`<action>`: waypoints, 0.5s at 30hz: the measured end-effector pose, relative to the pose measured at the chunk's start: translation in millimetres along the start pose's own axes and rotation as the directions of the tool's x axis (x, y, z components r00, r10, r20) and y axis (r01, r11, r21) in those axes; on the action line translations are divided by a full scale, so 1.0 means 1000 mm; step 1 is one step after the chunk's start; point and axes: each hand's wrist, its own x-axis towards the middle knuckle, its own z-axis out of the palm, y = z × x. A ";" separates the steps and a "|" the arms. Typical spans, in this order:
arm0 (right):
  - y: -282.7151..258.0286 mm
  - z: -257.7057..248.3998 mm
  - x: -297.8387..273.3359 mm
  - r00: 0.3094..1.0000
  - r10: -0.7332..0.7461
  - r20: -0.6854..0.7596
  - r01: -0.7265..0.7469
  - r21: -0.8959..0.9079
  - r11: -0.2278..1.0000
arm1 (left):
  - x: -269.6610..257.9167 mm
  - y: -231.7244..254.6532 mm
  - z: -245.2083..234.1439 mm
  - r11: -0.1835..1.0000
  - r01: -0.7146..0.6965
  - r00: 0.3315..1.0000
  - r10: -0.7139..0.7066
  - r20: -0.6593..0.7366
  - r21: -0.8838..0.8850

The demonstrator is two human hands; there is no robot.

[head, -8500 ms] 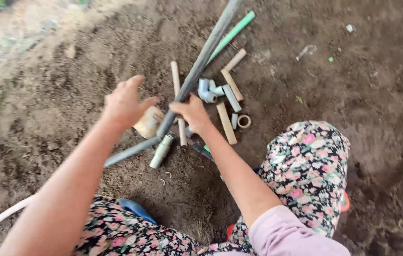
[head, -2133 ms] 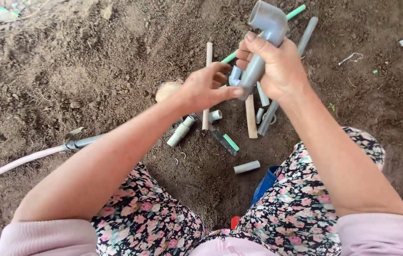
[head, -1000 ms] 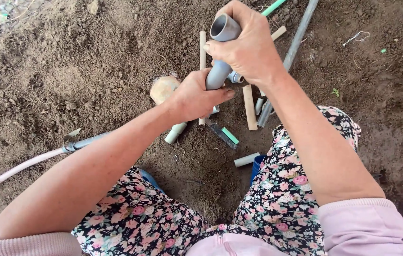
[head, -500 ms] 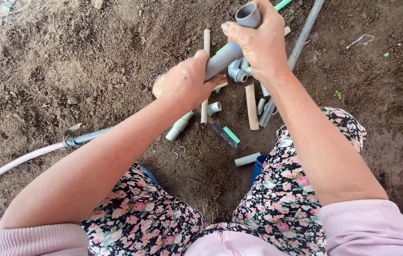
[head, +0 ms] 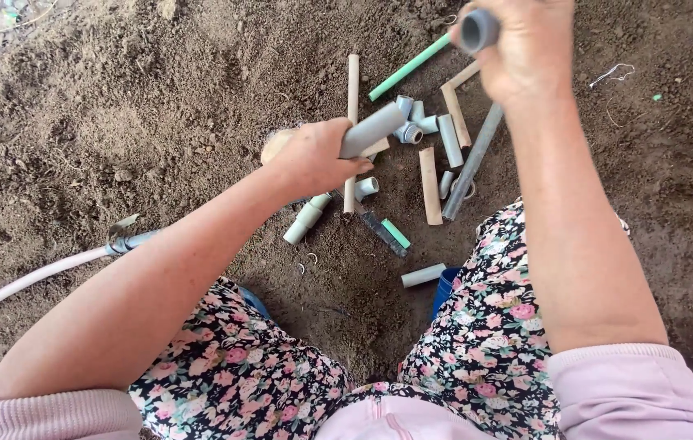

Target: The person uses a hacksaw to cut a short piece of PVC pipe while seated on a small stool. They then pick up a long metal pipe and a PVC elbow fitting, aligning them to connect the pieces together.

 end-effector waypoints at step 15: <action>0.032 0.004 -0.016 0.976 0.191 0.106 -0.122 -0.464 0.878 | 0.036 -0.034 0.012 0.964 -0.253 0.934 0.219 -0.282 -0.088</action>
